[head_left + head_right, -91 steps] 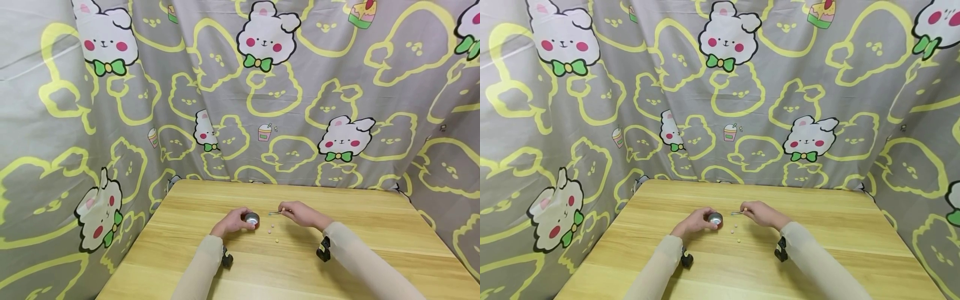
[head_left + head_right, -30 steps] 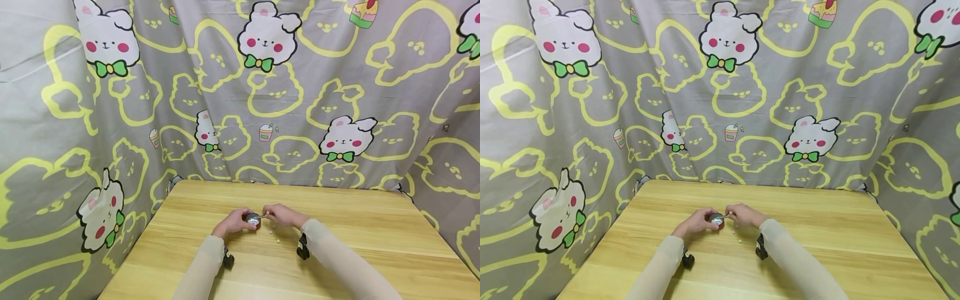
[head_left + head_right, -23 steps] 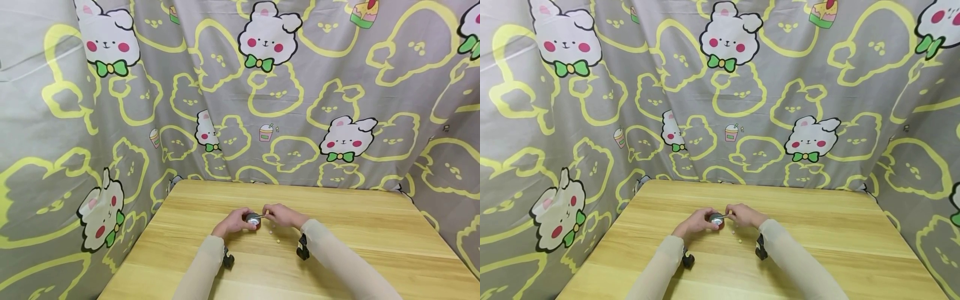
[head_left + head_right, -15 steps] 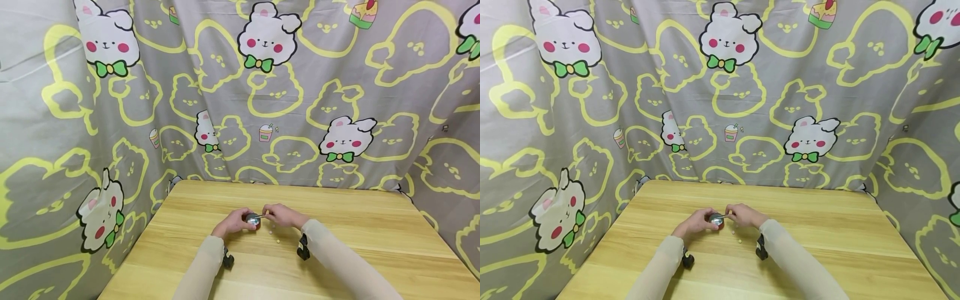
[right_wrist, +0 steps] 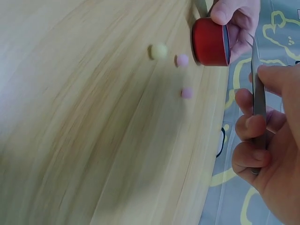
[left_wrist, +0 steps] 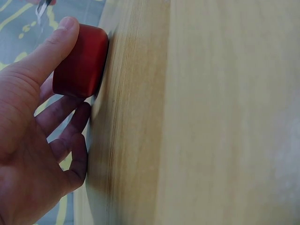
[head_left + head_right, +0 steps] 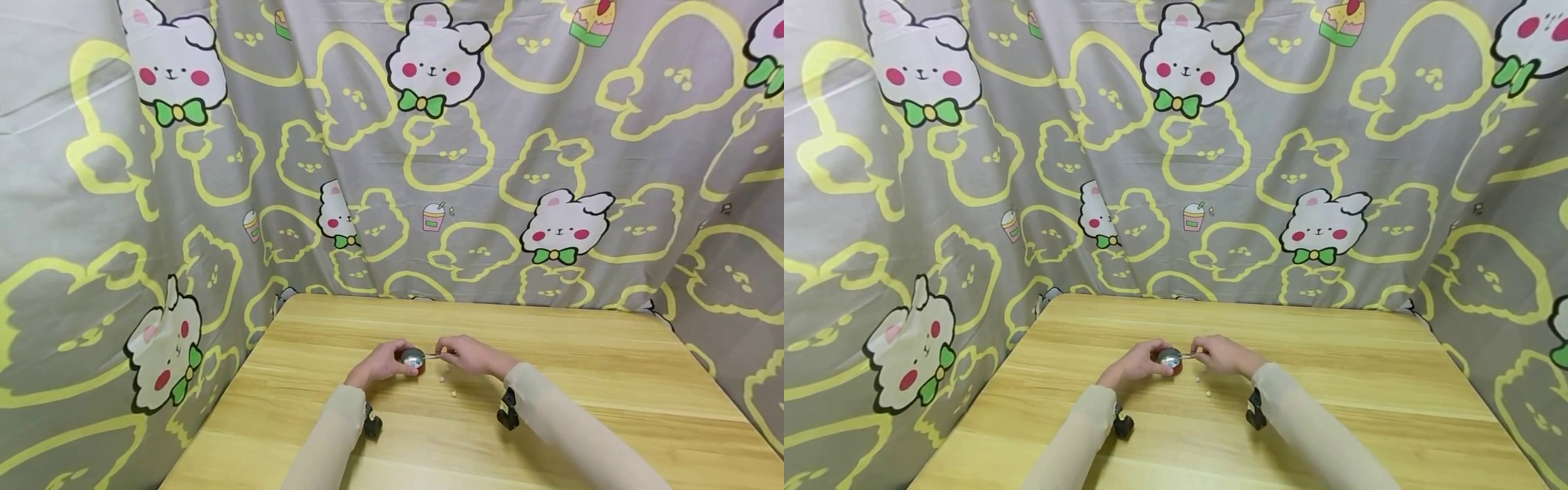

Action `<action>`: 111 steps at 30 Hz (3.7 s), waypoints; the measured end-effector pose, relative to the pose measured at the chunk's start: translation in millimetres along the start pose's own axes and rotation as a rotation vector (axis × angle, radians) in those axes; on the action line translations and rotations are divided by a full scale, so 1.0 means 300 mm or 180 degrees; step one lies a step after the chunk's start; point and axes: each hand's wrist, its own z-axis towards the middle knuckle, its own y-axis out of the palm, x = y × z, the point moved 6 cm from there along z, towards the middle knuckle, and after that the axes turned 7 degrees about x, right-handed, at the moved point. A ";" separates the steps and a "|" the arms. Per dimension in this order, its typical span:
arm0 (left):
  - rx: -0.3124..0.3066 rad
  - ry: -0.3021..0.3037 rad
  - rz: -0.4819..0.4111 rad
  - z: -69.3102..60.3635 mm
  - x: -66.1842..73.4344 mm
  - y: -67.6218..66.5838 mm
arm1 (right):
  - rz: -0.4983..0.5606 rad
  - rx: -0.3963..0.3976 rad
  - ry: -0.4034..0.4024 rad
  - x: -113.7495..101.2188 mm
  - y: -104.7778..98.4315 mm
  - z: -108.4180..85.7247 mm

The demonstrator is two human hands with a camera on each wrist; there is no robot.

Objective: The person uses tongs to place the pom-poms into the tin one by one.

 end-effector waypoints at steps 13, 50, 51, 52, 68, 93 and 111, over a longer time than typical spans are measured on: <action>0.0001 -0.0026 -0.0034 0.003 -0.008 0.003 | -0.0181 0.0008 0.0096 0.036 -0.025 -0.077; -0.0059 0.0015 -0.0072 0.000 -0.009 0.001 | -0.0169 0.0008 -0.0048 0.038 -0.029 -0.268; -0.0055 0.0025 -0.0064 -0.001 -0.009 0.001 | -0.0170 -0.0002 -0.0053 0.035 -0.026 -0.268; -0.0049 0.0049 -0.0065 -0.001 -0.008 -0.001 | -0.0172 -0.0007 -0.0062 0.032 -0.023 -0.267; -0.0038 -0.0040 0.0017 0.003 -0.016 0.005 | -0.0187 -0.0119 0.0005 0.046 0.025 -0.267; -0.0062 0.0011 -0.0073 -0.001 -0.004 -0.001 | -0.0277 -0.0028 -0.0134 0.050 0.016 -0.283; -0.0055 0.0054 -0.0017 -0.001 -0.011 0.003 | -0.0239 -0.0107 -0.0065 0.049 0.021 -0.294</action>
